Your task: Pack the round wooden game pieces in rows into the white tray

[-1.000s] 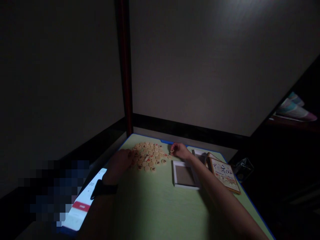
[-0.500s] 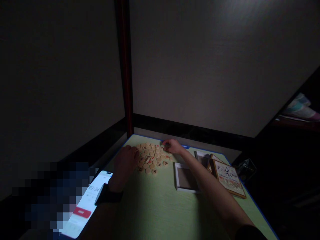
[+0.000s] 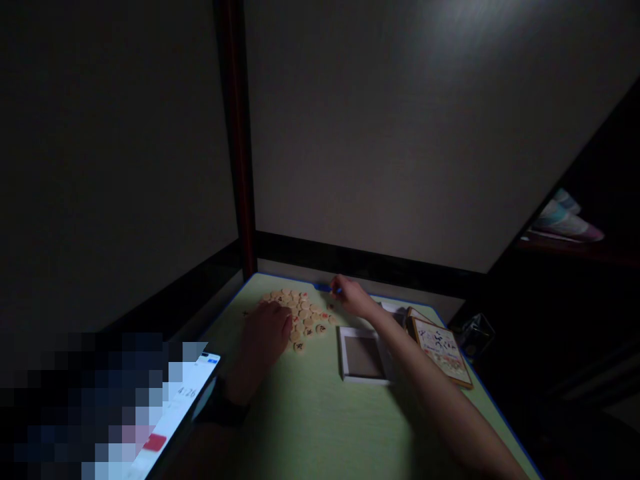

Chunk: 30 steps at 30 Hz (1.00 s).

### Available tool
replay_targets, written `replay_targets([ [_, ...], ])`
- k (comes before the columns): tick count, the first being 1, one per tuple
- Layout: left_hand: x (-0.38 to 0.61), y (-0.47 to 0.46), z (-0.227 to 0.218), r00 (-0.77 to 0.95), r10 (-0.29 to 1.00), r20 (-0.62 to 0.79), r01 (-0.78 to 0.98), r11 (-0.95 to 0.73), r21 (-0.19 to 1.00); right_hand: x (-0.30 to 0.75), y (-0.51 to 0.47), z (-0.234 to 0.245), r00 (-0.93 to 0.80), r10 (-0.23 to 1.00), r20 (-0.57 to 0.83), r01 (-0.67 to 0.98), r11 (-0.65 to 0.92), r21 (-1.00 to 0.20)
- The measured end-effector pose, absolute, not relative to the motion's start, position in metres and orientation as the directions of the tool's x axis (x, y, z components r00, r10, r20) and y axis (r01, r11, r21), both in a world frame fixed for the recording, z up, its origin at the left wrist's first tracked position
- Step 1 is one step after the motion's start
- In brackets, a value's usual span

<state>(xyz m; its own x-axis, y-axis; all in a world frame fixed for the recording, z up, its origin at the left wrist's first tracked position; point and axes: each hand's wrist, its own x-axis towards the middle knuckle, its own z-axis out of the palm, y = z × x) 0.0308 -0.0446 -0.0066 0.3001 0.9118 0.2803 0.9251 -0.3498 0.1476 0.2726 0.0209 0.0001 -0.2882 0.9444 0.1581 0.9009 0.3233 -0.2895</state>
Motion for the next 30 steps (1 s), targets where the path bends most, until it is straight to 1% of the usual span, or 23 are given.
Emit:
replay_targets([
  [4,0.066,-0.064,-0.018,0.456,0.845,0.281,0.818,-0.522,0.241,0.295,-0.02,0.001,-0.303,0.921,0.244,0.849,0.378,-0.369],
  [6,0.088,-0.074,-0.021,0.503,0.817,0.282,0.766,-0.572,0.293,0.305,-0.04,0.003,-0.298,0.915,0.273,0.831,0.389,-0.398],
  [7,0.099,-0.078,-0.021,0.522,0.813,0.259,0.755,-0.581,0.303,0.309,-0.049,0.004,-0.284,0.916,0.283,0.83,0.383,-0.406],
  [10,0.123,-0.085,-0.022,0.554,0.803,0.22,0.751,-0.596,0.283,0.315,-0.069,0.008,-0.241,0.927,0.286,0.84,0.347,-0.417],
  [12,0.131,-0.084,-0.025,0.566,0.797,0.212,0.749,-0.604,0.273,0.316,-0.077,0.005,-0.241,0.932,0.271,0.842,0.339,-0.419],
  [14,0.134,-0.081,-0.032,0.562,0.799,0.213,0.745,-0.601,0.289,0.314,-0.08,-0.004,-0.263,0.927,0.267,0.84,0.356,-0.41],
  [17,0.132,-0.075,-0.046,0.532,0.812,0.24,0.733,-0.584,0.349,0.309,-0.08,-0.024,-0.294,0.91,0.292,0.831,0.394,-0.392],
  [21,0.128,-0.07,-0.058,0.522,0.807,0.276,0.684,-0.59,0.43,0.304,-0.079,-0.044,-0.29,0.895,0.339,0.82,0.415,-0.395],
  [27,0.127,-0.07,-0.058,0.532,0.8,0.278,0.655,-0.597,0.463,0.302,-0.08,-0.047,-0.366,0.86,0.357,0.75,0.499,-0.434],
  [30,0.126,-0.069,-0.06,0.536,0.791,0.294,0.637,-0.608,0.474,0.301,-0.081,-0.045,-0.348,0.869,0.353,0.74,0.485,-0.465],
])
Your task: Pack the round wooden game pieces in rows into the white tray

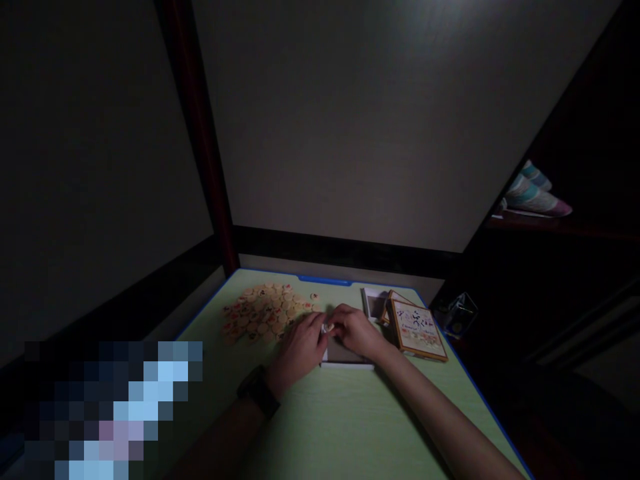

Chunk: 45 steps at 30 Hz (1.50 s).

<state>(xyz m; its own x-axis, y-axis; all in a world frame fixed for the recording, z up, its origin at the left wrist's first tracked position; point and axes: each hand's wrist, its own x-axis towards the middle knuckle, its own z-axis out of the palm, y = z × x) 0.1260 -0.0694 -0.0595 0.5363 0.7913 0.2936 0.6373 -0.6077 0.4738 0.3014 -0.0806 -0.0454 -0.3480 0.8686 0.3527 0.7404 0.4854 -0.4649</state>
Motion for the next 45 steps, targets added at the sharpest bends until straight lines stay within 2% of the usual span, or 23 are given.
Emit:
replay_targets([
  [10,0.127,-0.064,-0.061,0.525,0.793,0.309,0.597,-0.602,0.53,0.298,-0.078,-0.051,-0.24,0.902,0.358,0.754,0.406,-0.517],
  [15,0.128,-0.063,-0.064,0.507,0.795,0.334,0.586,-0.602,0.542,0.298,-0.076,-0.059,-0.19,0.905,0.381,0.776,0.376,-0.506],
  [26,0.127,-0.063,-0.061,0.508,0.79,0.343,0.577,-0.607,0.546,0.291,-0.079,-0.06,-0.163,0.907,0.388,0.78,0.359,-0.512],
  [33,0.127,-0.063,-0.065,0.464,0.833,0.301,0.624,-0.549,0.556,0.293,-0.078,-0.052,-0.115,0.959,0.258,0.621,0.272,-0.735],
  [36,0.128,-0.064,-0.062,0.445,0.849,0.284,0.653,-0.525,0.546,0.296,-0.076,-0.05,-0.084,0.965,0.247,0.559,0.251,-0.79],
  [40,0.13,-0.067,-0.05,0.419,0.88,0.225,0.71,-0.472,0.523,0.299,-0.075,-0.045,-0.054,0.956,0.288,0.617,0.259,-0.743],
  [45,0.133,-0.064,-0.04,0.352,0.924,0.147,0.791,-0.378,0.482,0.301,-0.078,-0.036,-0.084,0.933,0.351,0.803,0.272,-0.53],
])
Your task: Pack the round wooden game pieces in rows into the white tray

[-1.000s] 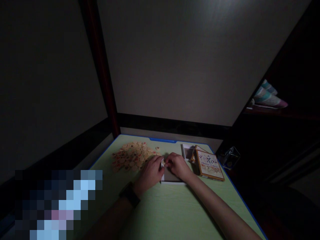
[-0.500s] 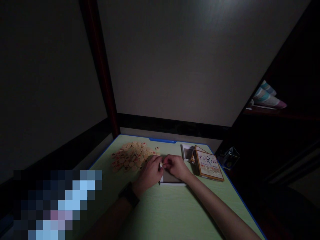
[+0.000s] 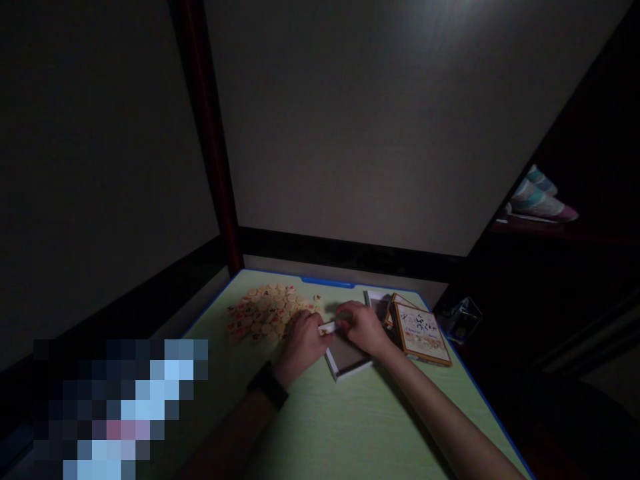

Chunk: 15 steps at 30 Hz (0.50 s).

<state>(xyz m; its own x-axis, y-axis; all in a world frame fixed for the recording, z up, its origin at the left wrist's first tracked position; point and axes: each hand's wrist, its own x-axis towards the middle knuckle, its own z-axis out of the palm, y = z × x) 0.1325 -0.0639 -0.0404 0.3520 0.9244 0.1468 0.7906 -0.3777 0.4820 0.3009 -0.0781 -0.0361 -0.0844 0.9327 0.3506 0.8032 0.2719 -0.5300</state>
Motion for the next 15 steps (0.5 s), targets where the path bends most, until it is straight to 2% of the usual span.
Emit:
replay_targets([
  [7,0.1289,-0.0553,-0.0384,0.383,0.92,0.083,0.781,-0.37,0.502,0.3045,-0.0801,-0.0335,-0.193,0.967,0.167,0.903,0.241,-0.357],
  [15,0.124,-0.0528,-0.0424,0.447,0.884,0.137,0.748,-0.453,0.485,0.3031,-0.0812,-0.0314,-0.216,0.968,0.128,0.909,0.247,-0.336],
])
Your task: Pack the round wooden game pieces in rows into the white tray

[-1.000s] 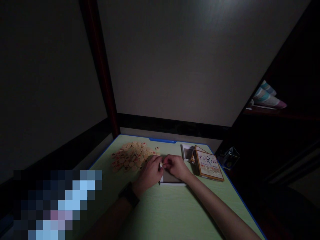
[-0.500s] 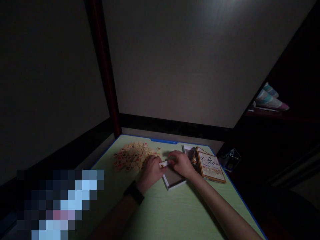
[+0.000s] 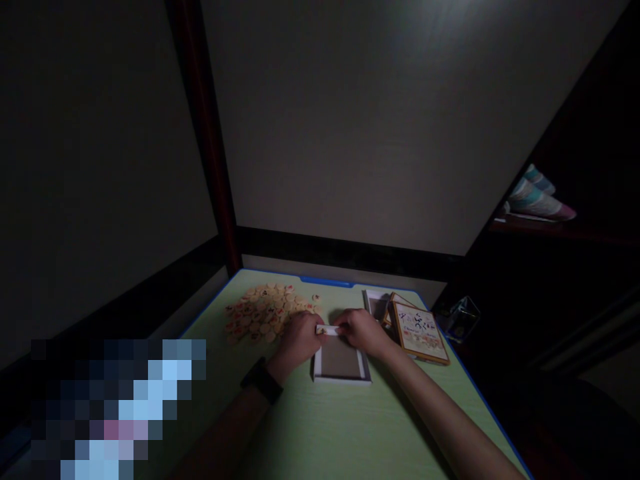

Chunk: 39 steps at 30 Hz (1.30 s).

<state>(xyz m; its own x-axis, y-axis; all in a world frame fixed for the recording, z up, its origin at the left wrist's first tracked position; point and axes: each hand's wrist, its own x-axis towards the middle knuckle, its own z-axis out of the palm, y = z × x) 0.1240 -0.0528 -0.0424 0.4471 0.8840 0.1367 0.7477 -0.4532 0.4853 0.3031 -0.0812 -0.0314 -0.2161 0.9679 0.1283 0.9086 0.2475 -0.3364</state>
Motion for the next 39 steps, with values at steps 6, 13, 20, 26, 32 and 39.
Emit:
replay_targets([
  [6,0.125,-0.054,-0.042,0.439,0.888,0.136,0.754,-0.447,0.481,0.305,-0.082,-0.033,-0.231,0.963,0.139,0.899,0.266,-0.349],
  [13,0.125,-0.058,-0.038,0.434,0.887,0.156,0.757,-0.453,0.47,0.297,-0.03,-0.02,-0.222,0.944,0.245,0.896,0.297,-0.331],
  [20,0.124,-0.057,-0.041,0.441,0.882,0.167,0.736,-0.462,0.495,0.279,0.015,-0.024,-0.378,0.921,0.096,0.902,0.39,-0.185],
  [26,0.123,-0.056,-0.042,0.454,0.874,0.171,0.724,-0.474,0.501,0.276,0.016,-0.024,-0.363,0.931,0.039,0.926,0.365,-0.092],
  [32,0.123,-0.059,-0.038,0.448,0.879,0.161,0.726,-0.463,0.509,0.264,0.016,-0.022,-0.316,0.949,0.011,0.948,0.317,-0.034],
  [39,0.119,-0.058,-0.041,0.459,0.868,0.188,0.698,-0.483,0.528,0.282,-0.014,-0.003,-0.267,0.959,0.091,0.96,0.273,-0.056],
])
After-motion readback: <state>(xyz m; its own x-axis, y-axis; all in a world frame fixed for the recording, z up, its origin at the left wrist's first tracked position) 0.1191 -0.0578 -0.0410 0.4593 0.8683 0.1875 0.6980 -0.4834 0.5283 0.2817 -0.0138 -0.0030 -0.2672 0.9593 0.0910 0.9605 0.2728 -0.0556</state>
